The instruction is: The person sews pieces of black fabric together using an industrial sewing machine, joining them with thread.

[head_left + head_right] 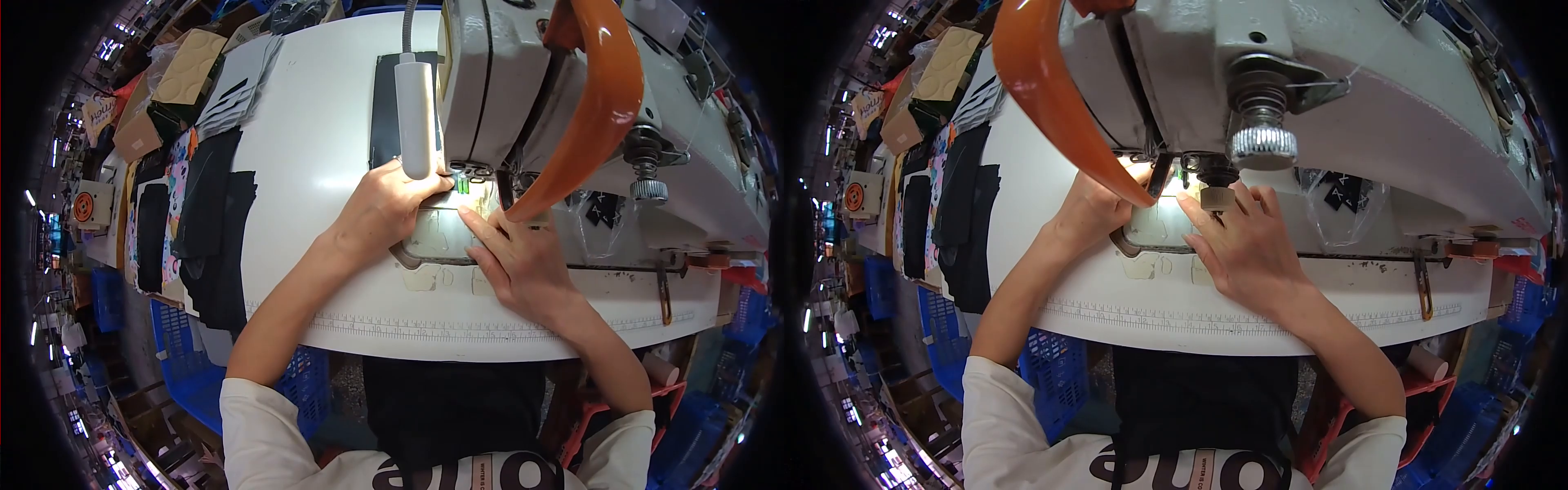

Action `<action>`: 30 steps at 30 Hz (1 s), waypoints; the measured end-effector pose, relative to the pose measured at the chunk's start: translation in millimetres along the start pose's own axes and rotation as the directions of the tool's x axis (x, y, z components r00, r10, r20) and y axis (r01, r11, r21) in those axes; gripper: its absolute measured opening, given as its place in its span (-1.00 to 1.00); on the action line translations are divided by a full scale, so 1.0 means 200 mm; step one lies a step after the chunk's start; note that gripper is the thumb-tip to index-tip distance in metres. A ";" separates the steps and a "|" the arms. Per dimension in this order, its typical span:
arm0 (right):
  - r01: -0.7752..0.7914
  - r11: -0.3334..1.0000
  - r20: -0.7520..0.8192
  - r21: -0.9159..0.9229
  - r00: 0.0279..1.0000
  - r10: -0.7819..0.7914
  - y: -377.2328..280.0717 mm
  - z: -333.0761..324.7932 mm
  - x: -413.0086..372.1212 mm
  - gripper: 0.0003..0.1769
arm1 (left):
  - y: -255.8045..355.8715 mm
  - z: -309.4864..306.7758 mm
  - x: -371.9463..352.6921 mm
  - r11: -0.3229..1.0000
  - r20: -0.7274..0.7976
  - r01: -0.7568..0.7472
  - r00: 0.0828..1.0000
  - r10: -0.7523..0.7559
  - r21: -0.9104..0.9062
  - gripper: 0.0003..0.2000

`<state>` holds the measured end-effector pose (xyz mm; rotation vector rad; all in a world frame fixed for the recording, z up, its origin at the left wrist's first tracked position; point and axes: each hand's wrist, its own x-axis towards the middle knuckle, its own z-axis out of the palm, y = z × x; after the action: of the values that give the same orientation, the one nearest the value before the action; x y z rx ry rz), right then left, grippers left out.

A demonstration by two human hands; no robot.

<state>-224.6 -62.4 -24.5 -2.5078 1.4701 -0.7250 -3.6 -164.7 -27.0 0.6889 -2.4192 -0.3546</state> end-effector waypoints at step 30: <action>-0.008 0.988 -0.100 0.156 0.995 0.024 -0.07 -0.11 -0.18 -0.67 | 0.38 -0.12 -0.22 0.872 0.173 -0.182 0.978 0.114 0.455 -0.72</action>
<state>-238.8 -21.0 -12.0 -2.3718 1.4039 -0.9397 11.2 -79.7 2.2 0.6888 -2.7018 0.2710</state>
